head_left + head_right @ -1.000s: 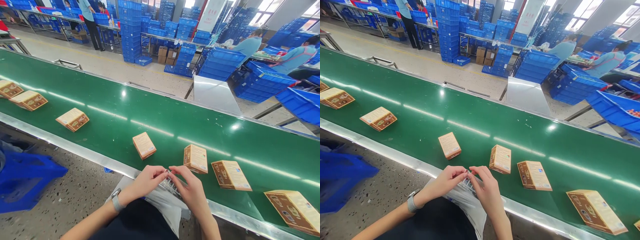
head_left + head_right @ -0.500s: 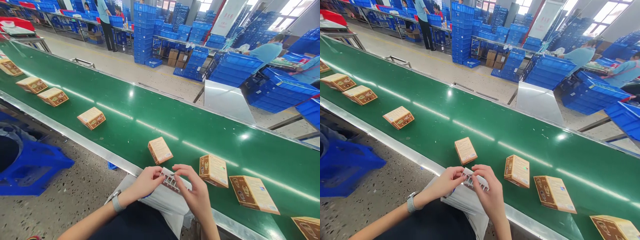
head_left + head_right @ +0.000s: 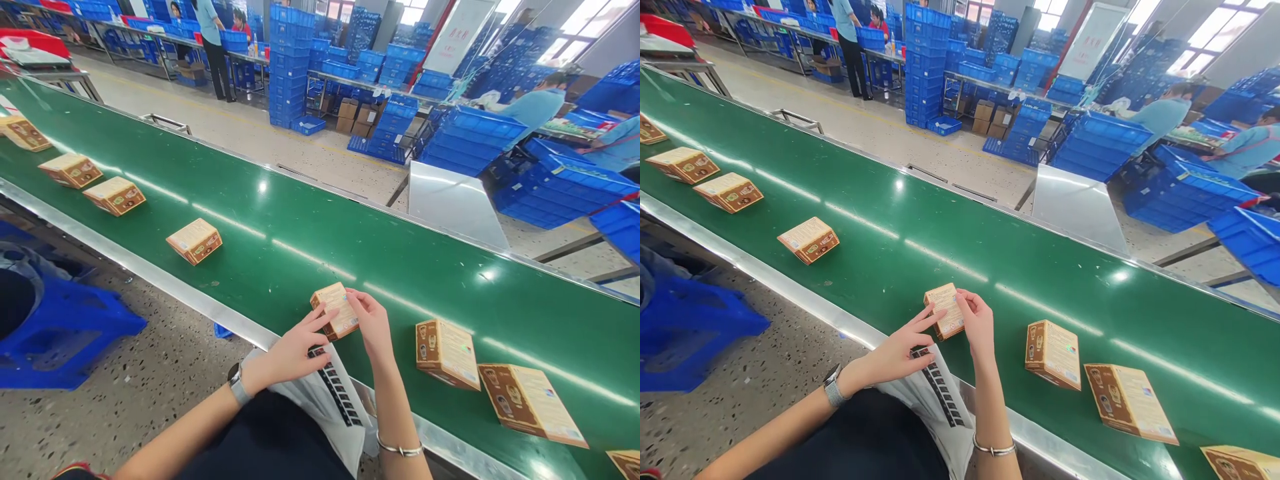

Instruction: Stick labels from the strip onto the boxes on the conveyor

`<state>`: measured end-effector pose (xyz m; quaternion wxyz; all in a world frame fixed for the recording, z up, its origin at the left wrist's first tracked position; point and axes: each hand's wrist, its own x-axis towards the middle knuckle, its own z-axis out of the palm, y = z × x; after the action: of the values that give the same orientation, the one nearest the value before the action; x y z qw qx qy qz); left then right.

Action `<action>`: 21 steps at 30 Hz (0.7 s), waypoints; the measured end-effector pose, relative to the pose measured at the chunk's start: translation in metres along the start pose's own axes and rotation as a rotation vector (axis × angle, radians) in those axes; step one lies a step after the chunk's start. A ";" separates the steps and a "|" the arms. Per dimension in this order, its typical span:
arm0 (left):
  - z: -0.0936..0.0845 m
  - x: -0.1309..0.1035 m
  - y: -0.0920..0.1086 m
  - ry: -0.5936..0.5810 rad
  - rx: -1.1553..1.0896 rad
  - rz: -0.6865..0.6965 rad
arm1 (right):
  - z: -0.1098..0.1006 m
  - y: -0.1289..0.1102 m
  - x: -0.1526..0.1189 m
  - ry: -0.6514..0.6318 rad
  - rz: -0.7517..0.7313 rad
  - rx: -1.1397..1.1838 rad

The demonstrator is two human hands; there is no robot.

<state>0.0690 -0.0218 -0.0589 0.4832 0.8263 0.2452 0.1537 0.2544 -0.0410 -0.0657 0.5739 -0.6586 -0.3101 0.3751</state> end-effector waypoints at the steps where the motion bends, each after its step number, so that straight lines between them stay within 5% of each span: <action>1: 0.001 0.001 0.001 -0.008 -0.002 -0.002 | -0.002 0.000 -0.002 0.003 0.000 -0.003; 10: 0.011 0.007 0.009 -0.052 -0.008 0.021 | -0.016 0.005 -0.011 0.085 -0.035 -0.119; 21: 0.023 0.020 0.010 -0.104 -0.023 0.109 | -0.028 0.003 -0.009 0.362 -0.093 -0.299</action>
<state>0.0994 -0.0319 -0.0612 0.4957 0.8397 0.1727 0.1393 0.2735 -0.0641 -0.0654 0.5330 -0.7778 -0.2841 0.1740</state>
